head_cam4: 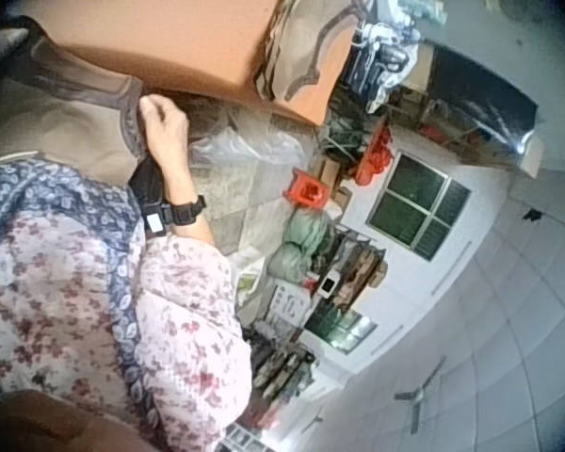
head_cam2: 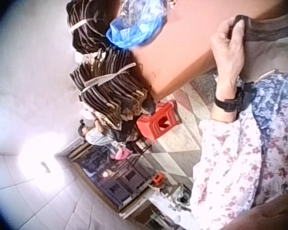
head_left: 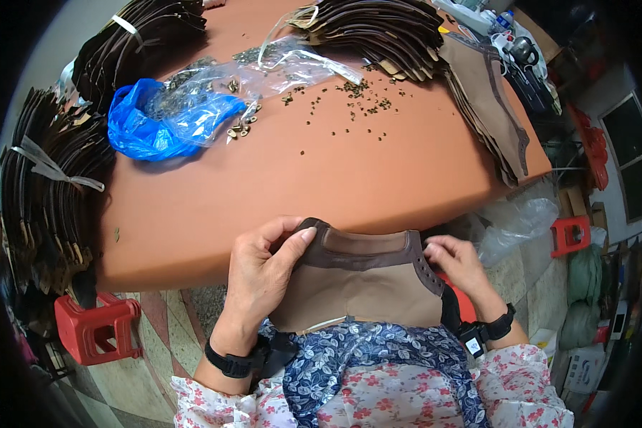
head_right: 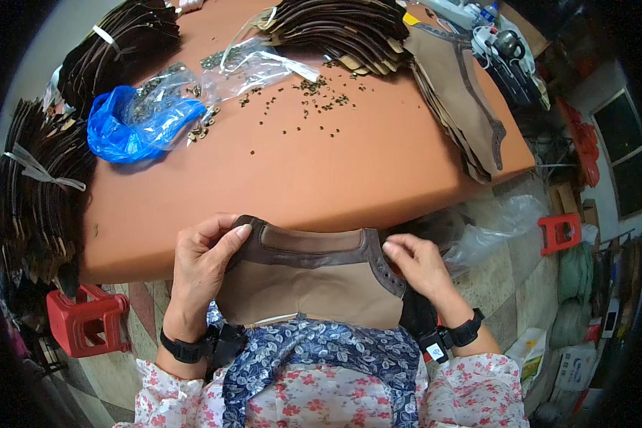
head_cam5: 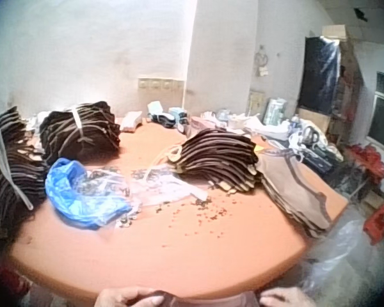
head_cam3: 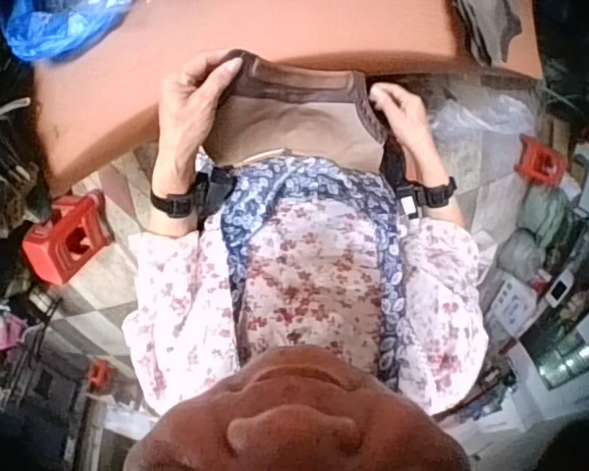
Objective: The person is manually inserting metal eyelets or studs into pre-punched holes in shoe upper components.
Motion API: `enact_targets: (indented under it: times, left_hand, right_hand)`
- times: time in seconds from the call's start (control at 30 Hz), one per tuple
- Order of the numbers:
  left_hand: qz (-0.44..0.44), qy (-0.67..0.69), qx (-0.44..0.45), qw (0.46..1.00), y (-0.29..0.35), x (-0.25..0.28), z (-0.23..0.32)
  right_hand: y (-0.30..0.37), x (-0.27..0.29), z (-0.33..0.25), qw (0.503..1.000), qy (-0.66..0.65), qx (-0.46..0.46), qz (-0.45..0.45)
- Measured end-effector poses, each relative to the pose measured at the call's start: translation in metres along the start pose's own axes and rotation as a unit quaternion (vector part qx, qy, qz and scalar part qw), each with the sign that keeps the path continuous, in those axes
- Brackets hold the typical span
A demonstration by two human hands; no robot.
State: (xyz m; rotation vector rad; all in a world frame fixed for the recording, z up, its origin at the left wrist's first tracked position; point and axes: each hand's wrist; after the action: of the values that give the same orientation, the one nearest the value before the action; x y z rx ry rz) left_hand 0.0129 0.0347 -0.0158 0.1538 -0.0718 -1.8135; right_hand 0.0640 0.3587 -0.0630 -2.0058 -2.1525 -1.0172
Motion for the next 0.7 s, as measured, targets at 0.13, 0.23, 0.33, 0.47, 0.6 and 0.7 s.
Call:
enact_targets:
  times: [0.13, 0.23, 0.33, 0.47, 0.6, 0.7]
  left_hand:
    - [0.031, -0.058, -0.053, 0.996, 0.005, 0.004, 0.0]
    - [0.079, -0.097, -0.1, 0.987, 0.015, 0.014, -0.003]
    - [0.043, -0.071, 0.002, 0.997, 0.03, 0.036, 0.014]
    - [0.094, -0.325, -0.031, 0.941, 0.039, 0.052, 0.033]
    - [0.044, -0.403, -0.219, 0.888, 0.022, 0.021, 0.053]
    - [0.022, -0.375, -0.257, 0.891, 0.001, 0.006, 0.059]
  right_hand:
    - [0.016, -0.014, 0.001, 0.979, -0.165, -0.008, -0.121]
    - [0.025, -0.014, -0.028, 0.98, -0.154, 0.073, -0.101]
    - [0.025, -0.002, -0.059, 0.98, 0.0, 0.193, -0.052]
    - [0.016, 0.012, -0.119, 0.938, 0.104, 0.308, -0.12]
    - [-0.018, 0.008, -0.149, 0.898, 0.161, 0.379, -0.155]
    - [-0.038, -0.004, -0.171, 0.857, 0.186, 0.445, -0.184]
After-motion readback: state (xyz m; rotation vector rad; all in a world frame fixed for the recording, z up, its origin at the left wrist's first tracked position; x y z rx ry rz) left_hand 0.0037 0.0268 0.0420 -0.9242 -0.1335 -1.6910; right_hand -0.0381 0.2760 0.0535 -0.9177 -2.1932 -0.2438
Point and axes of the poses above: each hand's wrist, its own y-axis away from the middle knuckle, its own x-axis out of the back of the hand, z = x × y, and after that the axes turned 6 degrees about -z, right-handed
